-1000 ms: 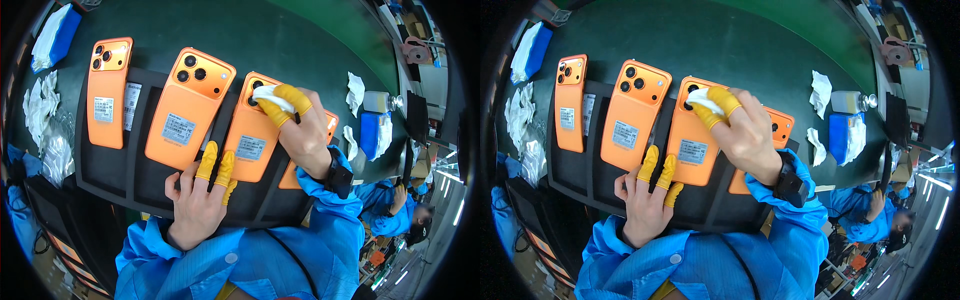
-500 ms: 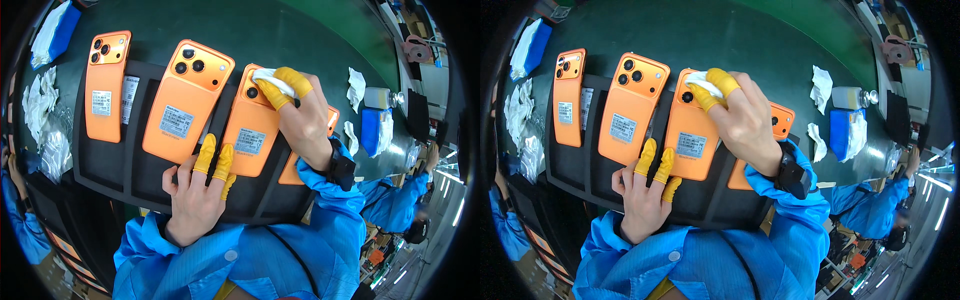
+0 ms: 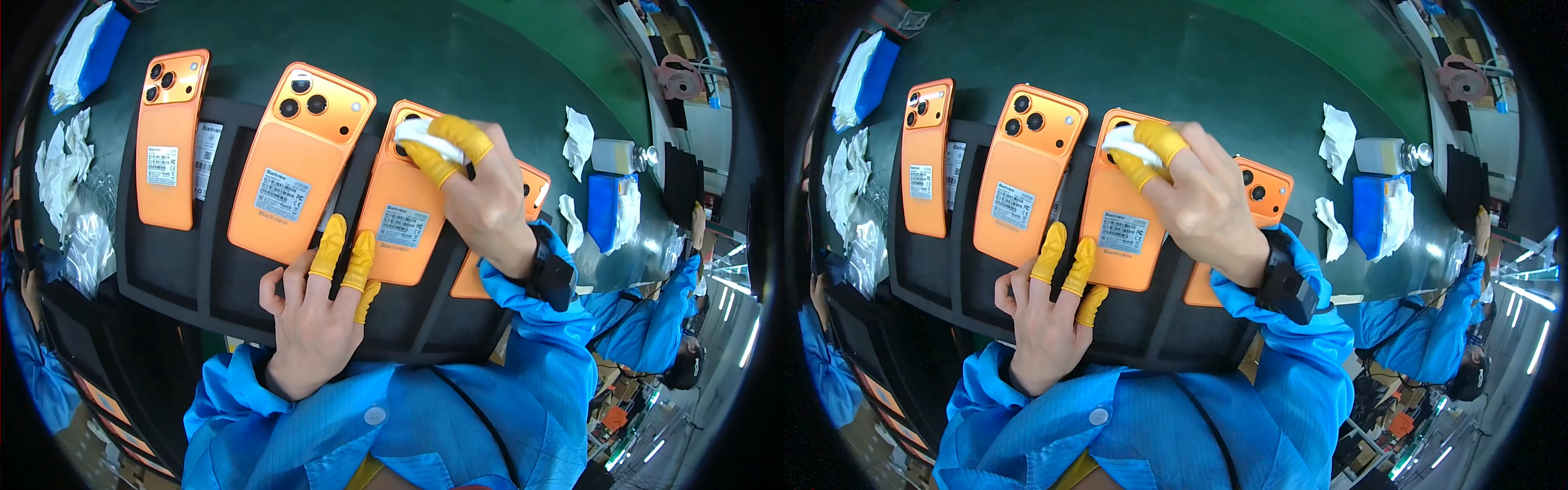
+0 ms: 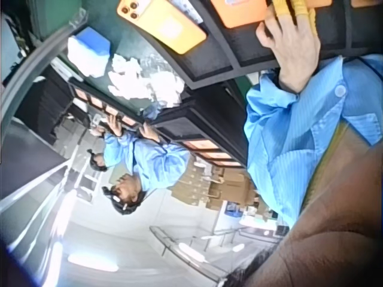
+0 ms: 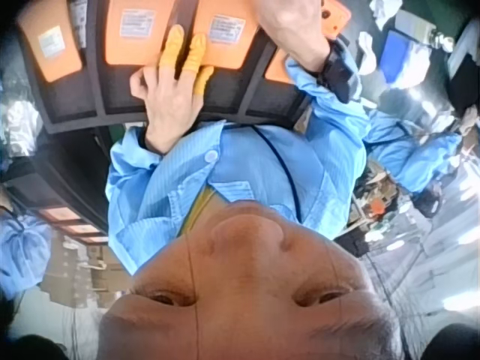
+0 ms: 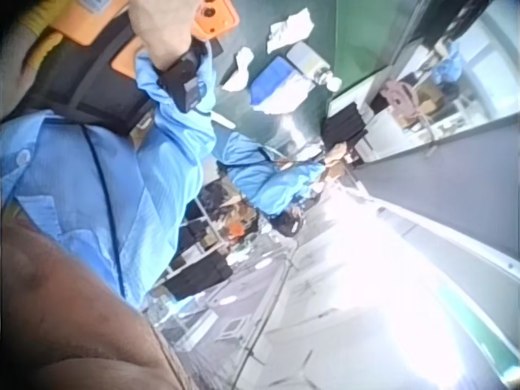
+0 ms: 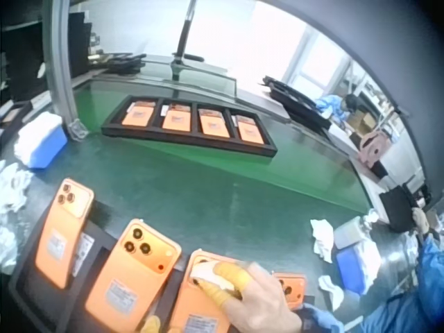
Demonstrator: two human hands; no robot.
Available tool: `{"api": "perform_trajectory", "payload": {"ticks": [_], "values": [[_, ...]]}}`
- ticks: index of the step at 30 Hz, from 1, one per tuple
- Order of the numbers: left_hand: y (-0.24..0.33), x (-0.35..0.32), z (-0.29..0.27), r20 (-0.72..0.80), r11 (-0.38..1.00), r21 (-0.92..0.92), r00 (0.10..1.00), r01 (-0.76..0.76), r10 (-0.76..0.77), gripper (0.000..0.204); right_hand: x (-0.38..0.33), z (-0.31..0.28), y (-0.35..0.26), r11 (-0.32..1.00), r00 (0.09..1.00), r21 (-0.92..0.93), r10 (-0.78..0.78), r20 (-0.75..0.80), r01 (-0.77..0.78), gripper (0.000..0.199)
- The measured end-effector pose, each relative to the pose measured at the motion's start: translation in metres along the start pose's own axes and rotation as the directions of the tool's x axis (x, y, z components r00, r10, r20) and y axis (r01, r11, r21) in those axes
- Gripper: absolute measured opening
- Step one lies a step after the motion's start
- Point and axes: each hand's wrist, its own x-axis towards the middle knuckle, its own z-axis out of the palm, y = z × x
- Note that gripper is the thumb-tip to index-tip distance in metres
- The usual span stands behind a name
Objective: Cleaning the exterior and camera lenses of several mobile phones using a cloth and cleaning solution.
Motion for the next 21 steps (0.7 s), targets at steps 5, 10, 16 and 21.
{"api": "perform_trajectory", "payload": {"ticks": [5, 10, 16, 21], "values": [[0.001, 0.001, -0.001, 0.0, 1.0, -0.02, 1.0, 0.003, -0.003, 0.049, -0.013, -0.002, 0.0, 0.993, 0.995, -0.067, -0.094, 0.021, 0.095, 0.033], [0.002, 0.002, -0.002, -0.008, 1.0, -0.029, 1.0, 0.011, -0.012, 0.049, -0.008, -0.002, -0.002, 0.993, 0.995, -0.073, -0.089, 0.034, 0.091, 0.03], [0.001, 0.003, -0.002, -0.024, 1.0, 0.004, 1.0, 0.01, -0.01, 0.041, -0.013, -0.005, -0.007, 1.0, 0.999, 0.009, 0.012, 0.046, -0.012, 0.03], [0.002, 0.001, -0.001, -0.007, 1.0, -0.013, 1.0, 0.005, -0.005, 0.048, -0.011, -0.003, 0.0, 0.993, 0.997, -0.086, -0.074, 0.032, 0.076, 0.029]]}}
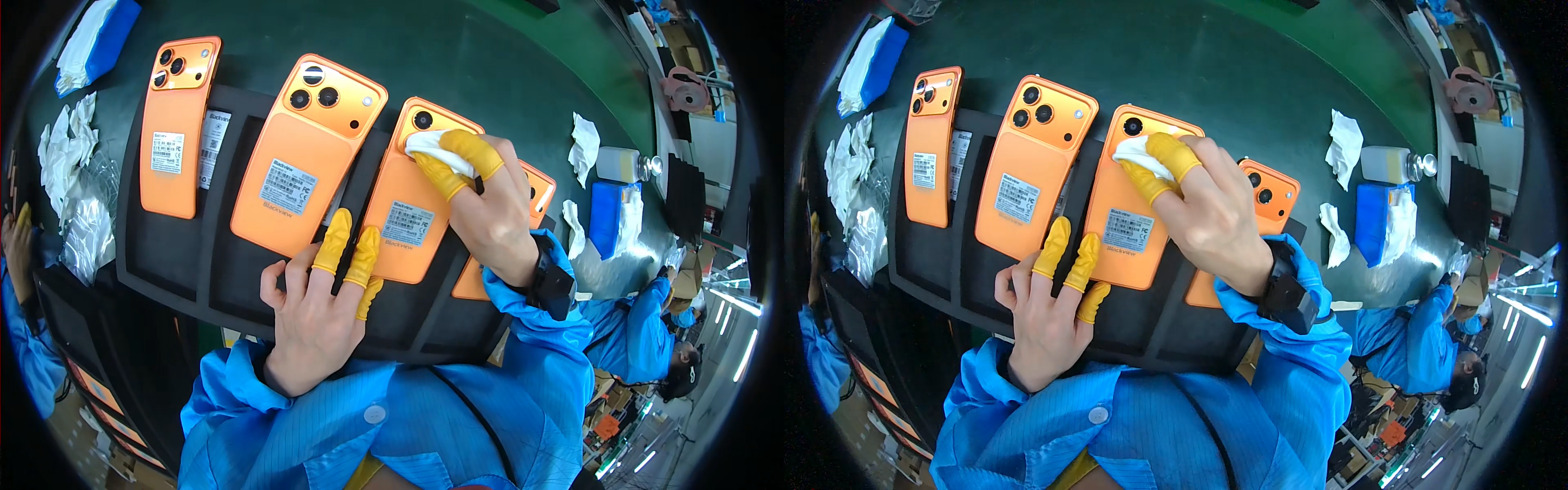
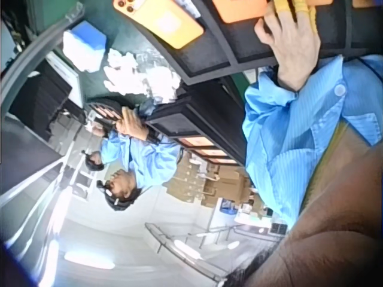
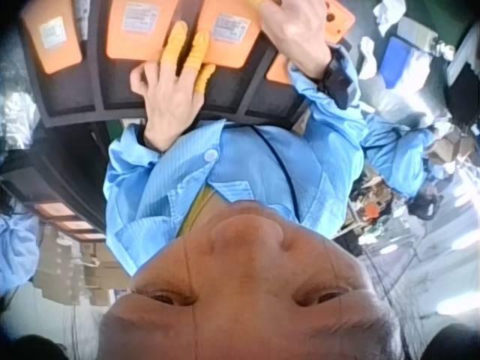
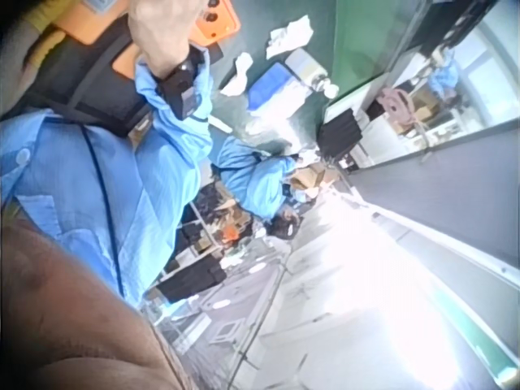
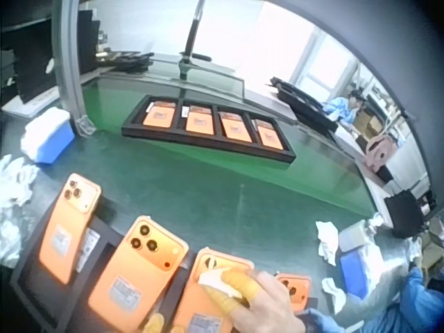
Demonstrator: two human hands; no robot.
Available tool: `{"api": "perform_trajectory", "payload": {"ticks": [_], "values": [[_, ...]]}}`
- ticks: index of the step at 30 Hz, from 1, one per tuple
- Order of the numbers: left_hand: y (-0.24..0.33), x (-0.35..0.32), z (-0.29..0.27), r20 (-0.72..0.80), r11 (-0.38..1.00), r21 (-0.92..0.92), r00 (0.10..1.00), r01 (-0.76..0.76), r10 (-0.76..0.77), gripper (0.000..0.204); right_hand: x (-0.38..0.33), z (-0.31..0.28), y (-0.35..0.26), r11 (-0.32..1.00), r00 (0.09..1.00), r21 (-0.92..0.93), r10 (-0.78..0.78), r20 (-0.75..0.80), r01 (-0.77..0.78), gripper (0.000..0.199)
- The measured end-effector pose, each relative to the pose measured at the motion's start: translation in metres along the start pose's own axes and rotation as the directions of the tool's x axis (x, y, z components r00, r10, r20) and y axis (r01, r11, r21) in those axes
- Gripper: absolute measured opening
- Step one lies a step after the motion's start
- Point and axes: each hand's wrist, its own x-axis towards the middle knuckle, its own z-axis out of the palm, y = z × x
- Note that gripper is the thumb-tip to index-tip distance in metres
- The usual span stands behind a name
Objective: Cleaning the exterior and camera lenses of several mobile phones using a cloth and cleaning solution.
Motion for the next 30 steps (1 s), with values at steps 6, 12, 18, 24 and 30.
{"api": "perform_trajectory", "payload": {"ticks": [6, 12, 18, 24, 30], "values": [[-0.001, -0.002, 0.0, 0.009, 1.0, -0.003, 1.0, 0.01, -0.01, 0.048, 0.0, 0.0, -0.005, 0.996, 0.999, 0.078, 0.045, -0.007, -0.044, 0.031], [0.001, 0.0, 0.0, 0.011, 1.0, 0.004, 1.0, 0.006, -0.006, 0.048, 0.0, 0.003, 0.002, 1.0, 1.0, -0.011, -0.008, -0.014, 0.008, 0.027], [0.0, -0.001, -0.001, 0.023, 1.0, -0.003, 1.0, 0.012, -0.012, 0.048, 0.0, 0.0, -0.003, 1.0, 1.0, 0.004, -0.005, -0.012, 0.005, 0.031], [0.0, -0.001, 0.001, 0.017, 1.0, 0.014, 1.0, 0.003, -0.003, 0.048, 0.0, 0.003, 0.003, 1.0, 1.0, -0.018, -0.016, -0.006, 0.016, 0.03], [0.0, -0.002, 0.0, 0.014, 1.0, 0.006, 1.0, 0.009, -0.009, 0.049, -0.001, 0.0, -0.002, 0.999, 0.999, 0.043, -0.008, -0.033, 0.009, 0.032]]}}
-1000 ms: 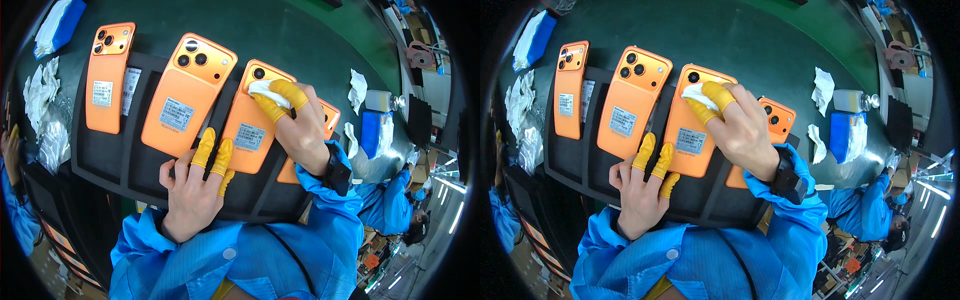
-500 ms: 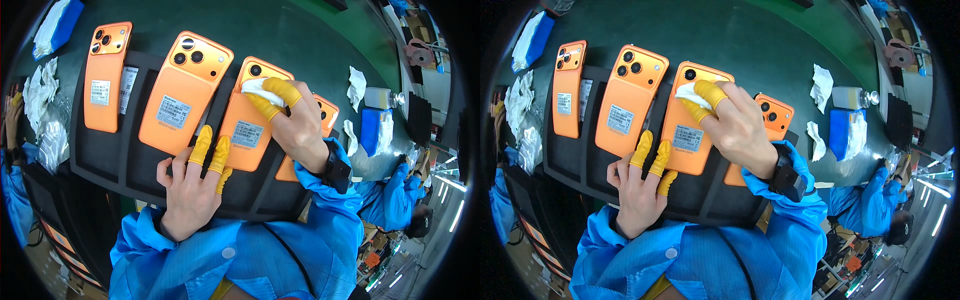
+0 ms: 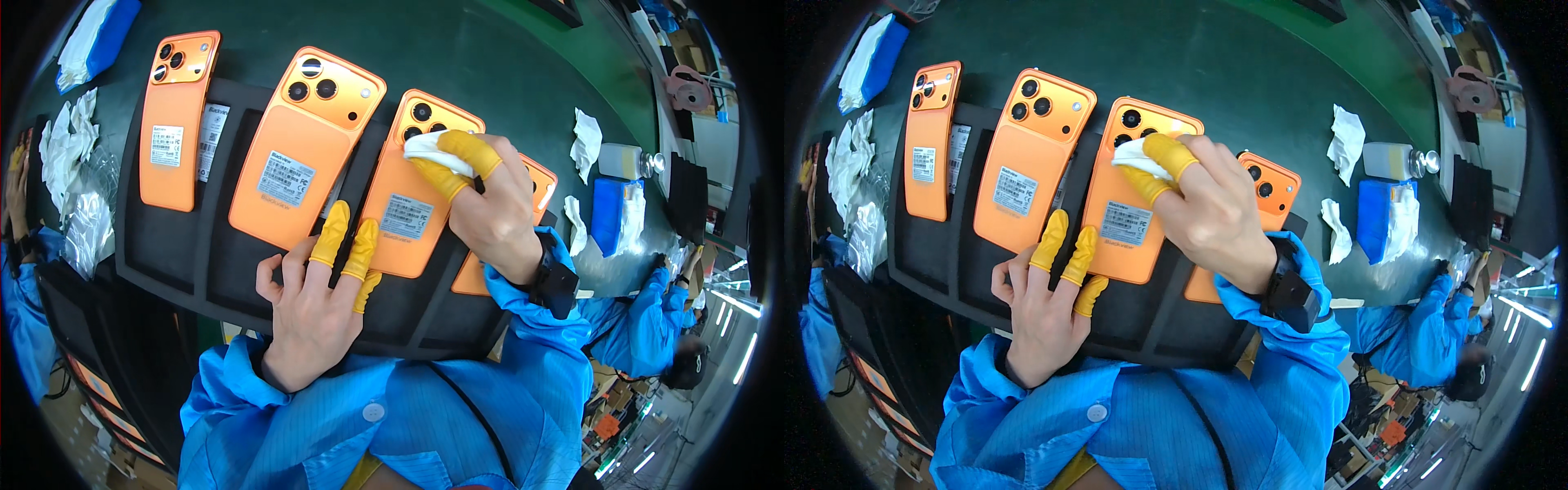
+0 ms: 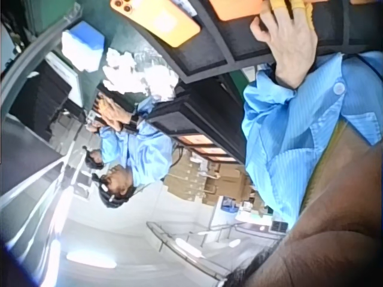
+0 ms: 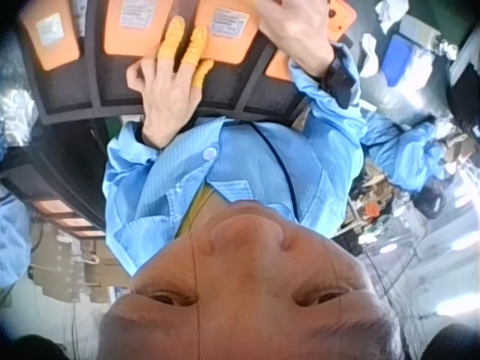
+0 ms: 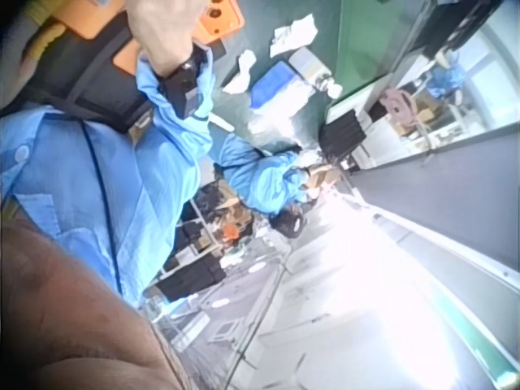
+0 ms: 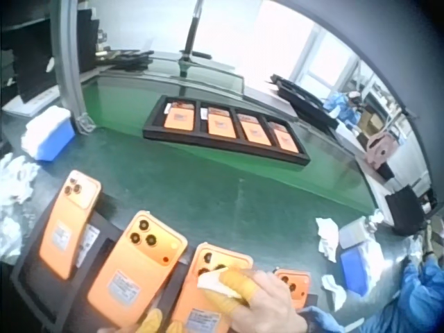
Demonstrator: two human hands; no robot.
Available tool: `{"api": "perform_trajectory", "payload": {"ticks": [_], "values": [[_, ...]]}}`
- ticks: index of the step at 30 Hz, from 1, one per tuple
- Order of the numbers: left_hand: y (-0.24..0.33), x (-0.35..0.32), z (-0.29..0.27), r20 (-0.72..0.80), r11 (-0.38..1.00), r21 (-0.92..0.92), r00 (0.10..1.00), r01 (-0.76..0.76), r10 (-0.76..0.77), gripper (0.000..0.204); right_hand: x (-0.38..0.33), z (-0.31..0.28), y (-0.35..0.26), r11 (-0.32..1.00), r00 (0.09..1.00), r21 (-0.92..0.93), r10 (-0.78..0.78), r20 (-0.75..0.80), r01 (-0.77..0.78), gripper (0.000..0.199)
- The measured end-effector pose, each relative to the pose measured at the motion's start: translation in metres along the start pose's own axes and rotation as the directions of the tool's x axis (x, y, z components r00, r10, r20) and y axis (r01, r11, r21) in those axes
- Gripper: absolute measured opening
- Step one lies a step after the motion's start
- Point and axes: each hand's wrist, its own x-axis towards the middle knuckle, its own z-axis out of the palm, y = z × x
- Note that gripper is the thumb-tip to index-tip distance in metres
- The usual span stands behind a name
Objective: Cleaning the exterior and camera lenses of several mobile phones using a cloth and cleaning solution.
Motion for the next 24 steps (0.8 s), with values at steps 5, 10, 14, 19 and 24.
{"api": "perform_trajectory", "payload": {"ticks": [5, 10, 14, 19, 24], "values": [[-0.0002, -0.0008, 0.0011, -0.007, 1.0, 0.009, 1.0, -0.009, 0.009, 0.048, 0.0004, -0.0027, -0.0003, 0.993, 0.994, -0.036, 0.11, -0.027, -0.111, 0.035], [-0.0004, -0.0004, 0.0011, -0.014, 1.0, -0.003, 1.0, 0.003, -0.003, 0.049, 0.0014, -0.0007, -0.0002, 0.994, 0.995, -0.052, 0.096, -0.021, -0.097, 0.037], [0.0008, 0.0003, -0.0007, -0.013, 1.0, -0.027, 1.0, -0.002, 0.002, 0.049, -0.0037, -0.0062, 0.0028, 0.994, 0.997, -0.096, 0.051, -0.05, -0.056, 0.037], [0.0006, -0.0018, 0.0011, -0.004, 1.0, -0.007, 1.0, -0.006, 0.006, 0.049, 0.0002, -0.0072, 0.0056, 0.993, 0.998, -0.104, 0.045, -0.036, -0.049, 0.035], [-0.0003, -0.0019, 0.0012, 0.008, 1.0, -0.005, 1.0, 0.002, -0.002, 0.049, -0.0031, -0.0071, 0.0031, 0.995, 0.999, -0.097, 0.034, -0.018, -0.035, 0.035]]}}
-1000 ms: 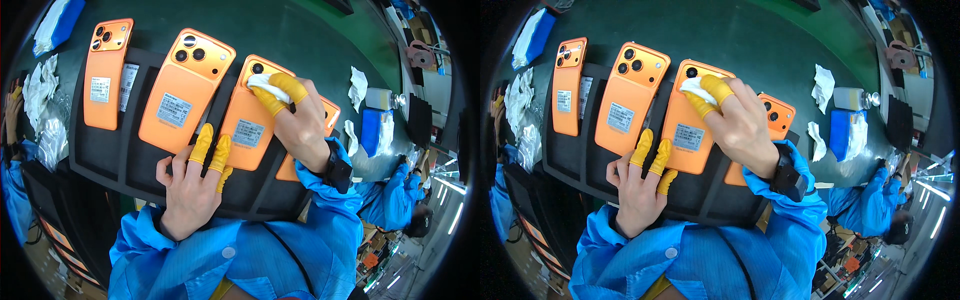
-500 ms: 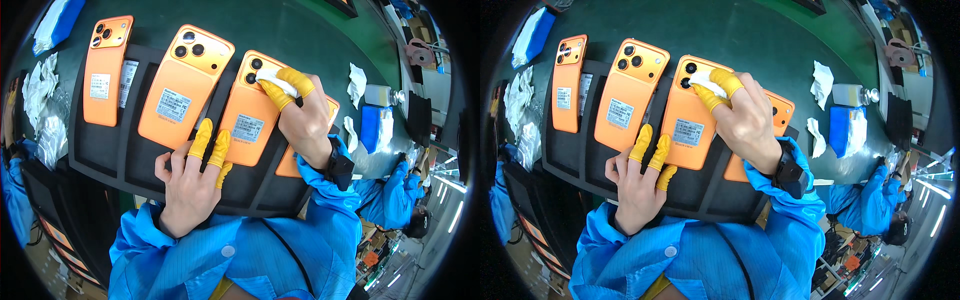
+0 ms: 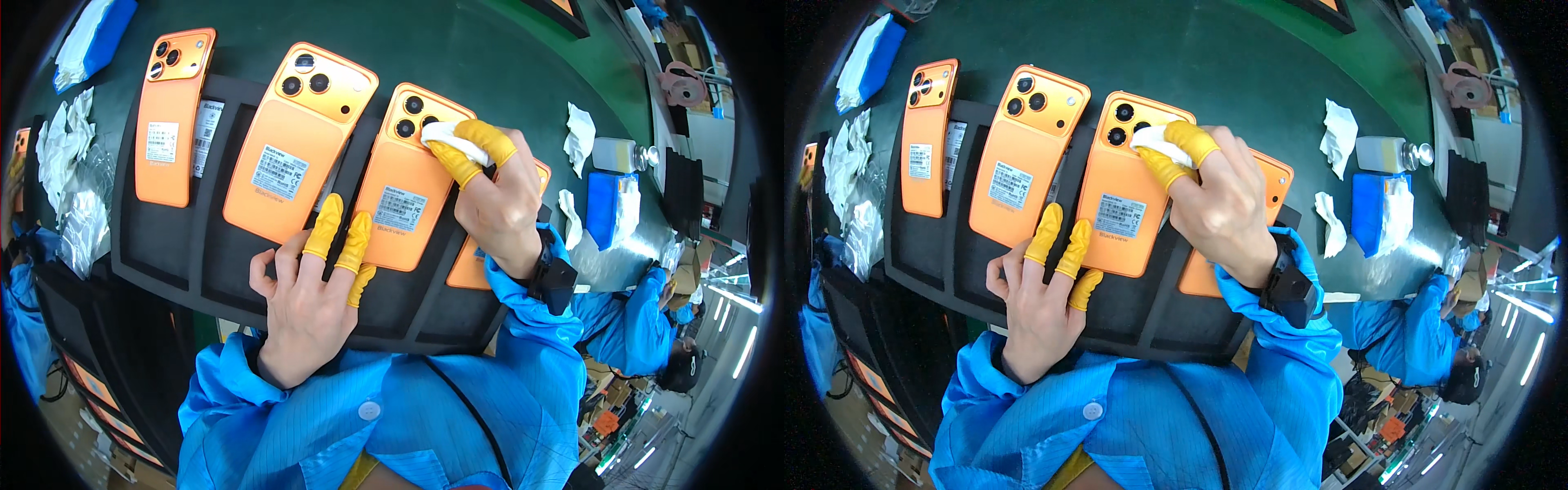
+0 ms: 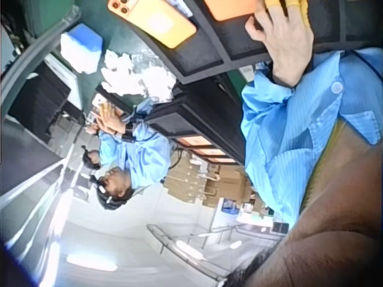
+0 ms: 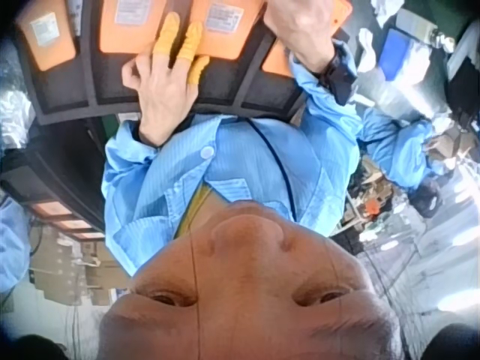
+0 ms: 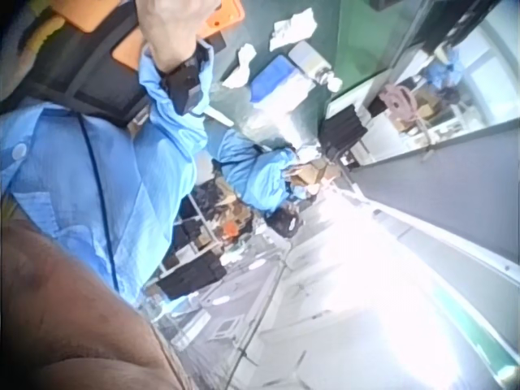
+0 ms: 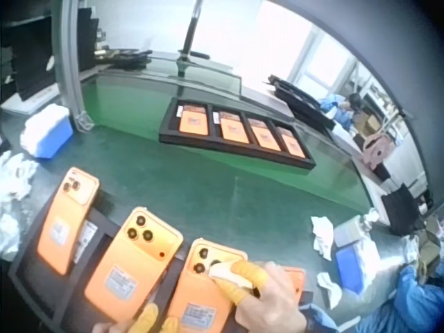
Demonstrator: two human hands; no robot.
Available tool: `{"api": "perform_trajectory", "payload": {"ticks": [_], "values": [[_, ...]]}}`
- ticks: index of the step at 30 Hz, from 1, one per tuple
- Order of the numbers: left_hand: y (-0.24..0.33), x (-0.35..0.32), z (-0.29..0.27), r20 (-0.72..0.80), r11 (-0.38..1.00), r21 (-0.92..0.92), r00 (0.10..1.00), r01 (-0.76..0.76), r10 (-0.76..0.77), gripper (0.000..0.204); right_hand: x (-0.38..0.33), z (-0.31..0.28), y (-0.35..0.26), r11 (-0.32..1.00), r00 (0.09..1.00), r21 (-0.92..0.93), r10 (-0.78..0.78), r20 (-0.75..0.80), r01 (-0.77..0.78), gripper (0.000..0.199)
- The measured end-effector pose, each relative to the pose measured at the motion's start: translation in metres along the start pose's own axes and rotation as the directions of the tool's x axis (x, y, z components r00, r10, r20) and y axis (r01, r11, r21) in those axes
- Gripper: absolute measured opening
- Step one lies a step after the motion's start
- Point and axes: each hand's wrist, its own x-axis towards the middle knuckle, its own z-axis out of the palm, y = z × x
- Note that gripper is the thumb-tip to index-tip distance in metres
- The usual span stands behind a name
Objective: Cleaning the exterior and camera lenses of several mobile phones using a cloth and cleaning solution.
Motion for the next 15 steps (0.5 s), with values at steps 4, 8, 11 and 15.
{"api": "perform_trajectory", "payload": {"ticks": [4, 8, 11, 15], "values": [[0.0016, 0.0023, -0.0015, -0.007, 1.0, -0.002, 1.0, -0.006, 0.006, 0.05, 0.0017, -0.0011, 0.0032, 1.0, 0.999, -0.025, 0.015, -0.042, -0.016, 0.036], [0.0009, 0.0013, -0.0002, -0.027, 1.0, 0.002, 1.0, -0.007, 0.007, 0.05, 0.002, 0.0019, 0.0027, 1.0, 1.0, 0.003, 0.006, -0.017, -0.006, 0.037], [0.0007, 0.0009, -0.0004, -0.006, 1.0, -0.006, 1.0, -0.004, 0.004, 0.051, 0.0004, 0.0006, 0.0024, 1.0, 1.0, 0.01, 0.007, -0.017, -0.007, 0.037], [0.001, 0.0009, 0.0001, -0.009, 1.0, -0.002, 1.0, -0.007, 0.007, 0.051, -0.0005, 0.0006, 0.0021, 1.0, 0.998, -0.009, 0.018, -0.058, -0.019, 0.037]]}}
